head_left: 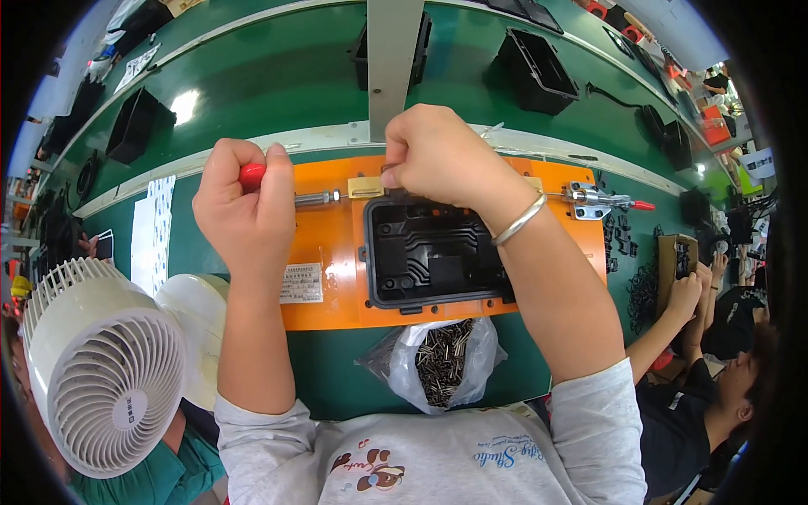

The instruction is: Assembling components into black plastic housings using a manual workbench fixture with toggle clamps on an assembly line.

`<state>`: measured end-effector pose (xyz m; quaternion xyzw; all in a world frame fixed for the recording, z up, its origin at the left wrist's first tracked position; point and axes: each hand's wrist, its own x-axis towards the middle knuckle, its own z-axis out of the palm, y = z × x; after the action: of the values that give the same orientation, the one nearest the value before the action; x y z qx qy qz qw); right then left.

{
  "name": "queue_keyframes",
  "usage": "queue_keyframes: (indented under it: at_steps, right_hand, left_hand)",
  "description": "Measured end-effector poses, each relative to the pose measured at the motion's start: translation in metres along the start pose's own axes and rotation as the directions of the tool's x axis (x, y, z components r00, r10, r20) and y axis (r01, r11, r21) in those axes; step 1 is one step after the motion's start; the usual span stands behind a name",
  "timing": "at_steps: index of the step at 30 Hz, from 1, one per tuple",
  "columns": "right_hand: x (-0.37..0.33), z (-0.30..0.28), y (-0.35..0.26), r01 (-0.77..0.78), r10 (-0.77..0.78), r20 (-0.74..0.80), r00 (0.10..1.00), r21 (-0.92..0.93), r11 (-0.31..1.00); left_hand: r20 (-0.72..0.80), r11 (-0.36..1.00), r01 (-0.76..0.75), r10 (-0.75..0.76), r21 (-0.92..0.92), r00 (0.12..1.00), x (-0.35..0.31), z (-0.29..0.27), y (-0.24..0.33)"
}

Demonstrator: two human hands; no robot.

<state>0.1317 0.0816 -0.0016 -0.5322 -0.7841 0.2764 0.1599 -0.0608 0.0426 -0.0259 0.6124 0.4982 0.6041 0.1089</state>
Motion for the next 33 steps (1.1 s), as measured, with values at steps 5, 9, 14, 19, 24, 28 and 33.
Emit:
queue_keyframes:
  at_steps: [5, 9, 14, 19, 24, 28, 33]
  right_hand:
    - [-0.001, -0.001, 0.001, -0.003, 0.003, -0.004, 1.0, -0.004, 1.0]
    - [0.001, 0.0, -0.001, 0.008, -0.007, -0.006, 1.0, 0.03, 1.0]
    - [-0.001, 0.001, 0.003, 0.002, -0.002, -0.004, 1.0, 0.043, 0.999]
    - [-0.004, 0.0, 0.006, -0.053, 0.052, 0.005, 0.999, 0.138, 0.989]
    - [-0.004, -0.002, 0.001, -0.138, 0.132, 0.046, 0.99, 0.178, 0.974]
    - [-0.002, -0.004, 0.004, -0.135, 0.117, 0.094, 0.989, 0.223, 0.965]
    - [-0.002, -0.008, 0.011, -0.126, 0.093, 0.124, 0.988, 0.288, 0.949]
  left_hand:
    - [0.011, 0.998, -0.041, 0.04, 0.048, 0.999, 0.0, 0.005, 0.002]
    - [0.022, 0.993, -0.078, 0.077, 0.083, 0.997, -0.001, 0.003, -0.002]
    - [0.047, 0.992, -0.106, 0.103, 0.074, 0.994, 0.0, 0.005, -0.001]
    - [-0.005, 0.98, -0.192, 0.192, 0.046, 0.981, 0.0, 0.005, -0.005]
    - [-0.183, 0.956, 0.061, -0.117, -0.285, 0.976, 0.009, -0.011, 0.003]
    - [-0.189, 0.959, 0.049, -0.105, -0.278, 0.976, 0.009, -0.013, 0.001]
    - [-0.184, 0.937, 0.05, -0.12, -0.344, 0.975, 0.01, -0.012, 0.001]
